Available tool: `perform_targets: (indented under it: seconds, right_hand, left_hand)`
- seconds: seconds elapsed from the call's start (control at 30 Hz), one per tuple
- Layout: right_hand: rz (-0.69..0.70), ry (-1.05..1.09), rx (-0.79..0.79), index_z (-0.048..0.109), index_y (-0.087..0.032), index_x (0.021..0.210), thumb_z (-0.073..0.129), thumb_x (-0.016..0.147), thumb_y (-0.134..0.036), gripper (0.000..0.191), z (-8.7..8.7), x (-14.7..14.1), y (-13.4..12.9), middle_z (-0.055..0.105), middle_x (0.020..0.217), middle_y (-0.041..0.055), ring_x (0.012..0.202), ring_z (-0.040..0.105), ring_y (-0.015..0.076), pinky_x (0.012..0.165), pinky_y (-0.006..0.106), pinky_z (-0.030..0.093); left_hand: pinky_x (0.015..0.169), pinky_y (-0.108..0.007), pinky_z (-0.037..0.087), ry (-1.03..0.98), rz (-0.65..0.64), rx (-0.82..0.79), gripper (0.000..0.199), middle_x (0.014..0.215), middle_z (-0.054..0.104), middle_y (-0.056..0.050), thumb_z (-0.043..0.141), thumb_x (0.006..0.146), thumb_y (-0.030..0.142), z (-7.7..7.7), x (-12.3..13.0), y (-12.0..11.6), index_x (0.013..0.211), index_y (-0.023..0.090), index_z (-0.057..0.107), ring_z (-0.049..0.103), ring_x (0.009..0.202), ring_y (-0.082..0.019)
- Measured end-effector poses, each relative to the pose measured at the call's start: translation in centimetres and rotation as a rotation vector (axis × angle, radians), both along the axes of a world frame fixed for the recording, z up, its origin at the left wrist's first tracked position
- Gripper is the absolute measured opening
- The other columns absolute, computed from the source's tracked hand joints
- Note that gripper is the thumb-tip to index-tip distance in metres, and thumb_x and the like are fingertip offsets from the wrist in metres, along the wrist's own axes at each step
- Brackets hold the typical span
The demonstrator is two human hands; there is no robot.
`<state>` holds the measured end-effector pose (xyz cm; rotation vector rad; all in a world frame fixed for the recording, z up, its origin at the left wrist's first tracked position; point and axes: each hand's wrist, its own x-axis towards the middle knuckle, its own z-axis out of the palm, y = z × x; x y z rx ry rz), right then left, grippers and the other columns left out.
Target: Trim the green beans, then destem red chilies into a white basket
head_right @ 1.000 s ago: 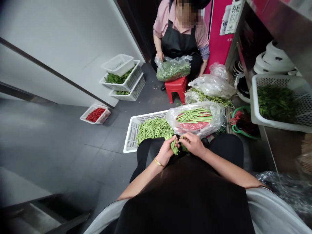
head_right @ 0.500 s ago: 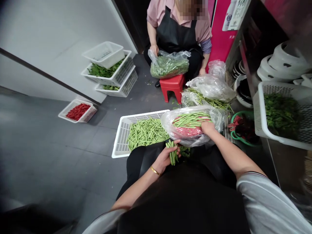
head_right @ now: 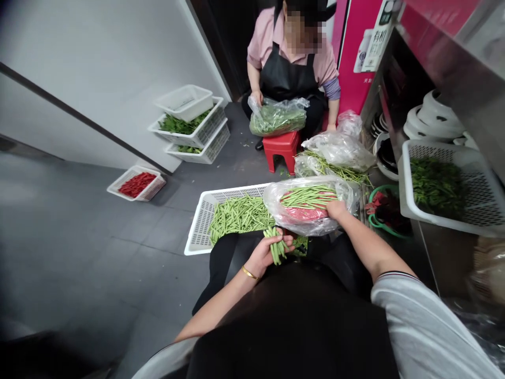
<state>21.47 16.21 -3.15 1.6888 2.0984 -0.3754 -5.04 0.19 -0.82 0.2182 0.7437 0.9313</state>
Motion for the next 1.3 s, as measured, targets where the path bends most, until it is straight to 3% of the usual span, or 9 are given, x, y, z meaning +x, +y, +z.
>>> perform_targets:
  seconds: [0.13, 0.23, 0.37, 0.53, 0.63, 0.77, 0.97, 1.17, 1.3]
  right_hand:
    - [-0.009, 0.043, 0.079, 0.072, -0.008, 0.107, 0.053, 0.086, -0.018, 0.030, 1.1, -0.3, -0.2, 0.066, 0.118, 0.0231, 0.102, 0.066, 0.0287, 0.080, 0.033, 0.049]
    - [-0.028, 0.190, 0.145, 0.072, -0.014, 0.097, 0.052, 0.087, -0.027, 0.026, 3.3, -0.8, -0.8, 0.071, 0.106, 0.0142, 0.089, 0.067, 0.0235, 0.072, 0.028, 0.046]
    - [0.032, 0.724, 0.092, 0.064, -0.018, 0.073, 0.057, 0.081, -0.031, 0.017, 5.3, -3.4, -5.8, 0.066, 0.070, 0.0010, 0.064, 0.058, 0.0141, 0.059, 0.023, 0.039]
    - [0.107, 1.031, 0.023, 0.063, -0.018, 0.076, 0.055, 0.085, -0.042, 0.027, 5.7, -6.2, -12.3, 0.060, 0.064, -0.0014, 0.057, 0.050, 0.0118, 0.057, 0.023, 0.035]
    - [0.067, 1.025, -0.003, 0.066, -0.019, 0.082, 0.051, 0.090, -0.046, 0.032, 5.5, -5.4, -13.5, 0.062, 0.065, -0.0002, 0.058, 0.054, 0.0136, 0.057, 0.024, 0.037]
    - [0.160, 0.928, 0.197, 0.066, -0.019, 0.081, 0.046, 0.094, -0.040, 0.031, 5.4, -4.7, -14.4, 0.068, 0.076, 0.0055, 0.068, 0.060, 0.0175, 0.064, 0.027, 0.041]
    - [0.371, 1.004, 0.221, 0.061, -0.021, 0.072, 0.039, 0.098, -0.040, 0.039, 7.2, -6.0, -15.9, 0.063, 0.070, 0.0062, 0.067, 0.057, 0.0173, 0.065, 0.027, 0.041]
    - [-0.051, 0.961, 0.262, 0.043, -0.020, 0.053, 0.044, 0.090, -0.035, 0.040, 5.8, -5.8, -16.1, 0.046, 0.053, -0.0007, 0.053, 0.045, 0.0124, 0.055, 0.025, 0.032]
    - [0.007, 0.825, 0.040, 0.049, -0.019, 0.055, 0.055, 0.080, -0.030, 0.028, 4.7, -5.2, -16.4, 0.053, 0.055, -0.0001, 0.055, 0.048, 0.0120, 0.056, 0.024, 0.033]
  left_hand:
    - [0.061, -0.029, 0.053, 0.035, 0.025, 0.058, 0.043, 0.064, 0.063, 0.000, 0.082, 0.062, 0.020, 0.7, -0.5, -0.8, 0.101, 0.011, 0.064, 0.058, 0.056, -0.011]
    - [0.050, -0.023, 0.047, 0.141, 0.045, 0.037, 0.043, 0.061, 0.060, -0.001, 0.087, 0.057, 0.021, 1.0, -0.4, -0.3, 0.092, 0.006, 0.067, 0.055, 0.052, -0.009]
    - [0.049, -0.023, 0.047, 0.286, 0.126, 0.023, 0.043, 0.067, 0.064, -0.004, 0.089, 0.056, 0.024, 1.1, 1.4, 0.9, 0.088, 0.006, 0.066, 0.055, 0.049, -0.009]
    - [0.051, -0.022, 0.047, 0.299, 0.218, 0.083, 0.041, 0.059, 0.062, -0.001, 0.089, 0.054, 0.025, 1.5, 2.9, 1.4, 0.082, 0.008, 0.065, 0.055, 0.048, -0.009]
    - [0.051, -0.021, 0.046, 0.299, 0.329, 0.064, 0.036, 0.058, 0.061, 0.000, 0.087, 0.057, 0.026, 1.7, 2.2, 1.5, 0.078, 0.009, 0.063, 0.055, 0.048, -0.009]
    - [0.051, -0.021, 0.046, 0.268, 0.379, -0.009, 0.032, 0.055, 0.058, 0.002, 0.085, 0.062, 0.025, 1.6, 1.3, 1.8, 0.078, 0.010, 0.061, 0.055, 0.047, -0.008]
    - [0.049, -0.022, 0.045, 0.296, 0.163, -0.034, 0.036, 0.063, 0.064, -0.003, 0.087, 0.060, 0.026, 1.2, 2.0, 1.1, 0.079, 0.008, 0.062, 0.054, 0.047, -0.008]
    - [0.059, -0.021, 0.045, 0.616, 0.434, 0.269, 0.039, 0.066, 0.062, 0.003, 0.087, 0.059, 0.034, 2.3, 2.2, 0.0, 0.081, 0.015, 0.060, 0.052, 0.055, -0.007]
    - [0.059, -0.021, 0.044, 0.685, 0.244, 0.374, 0.036, 0.065, 0.060, 0.002, 0.086, 0.060, 0.037, 3.3, 1.6, 0.1, 0.078, 0.016, 0.062, 0.051, 0.058, -0.009]
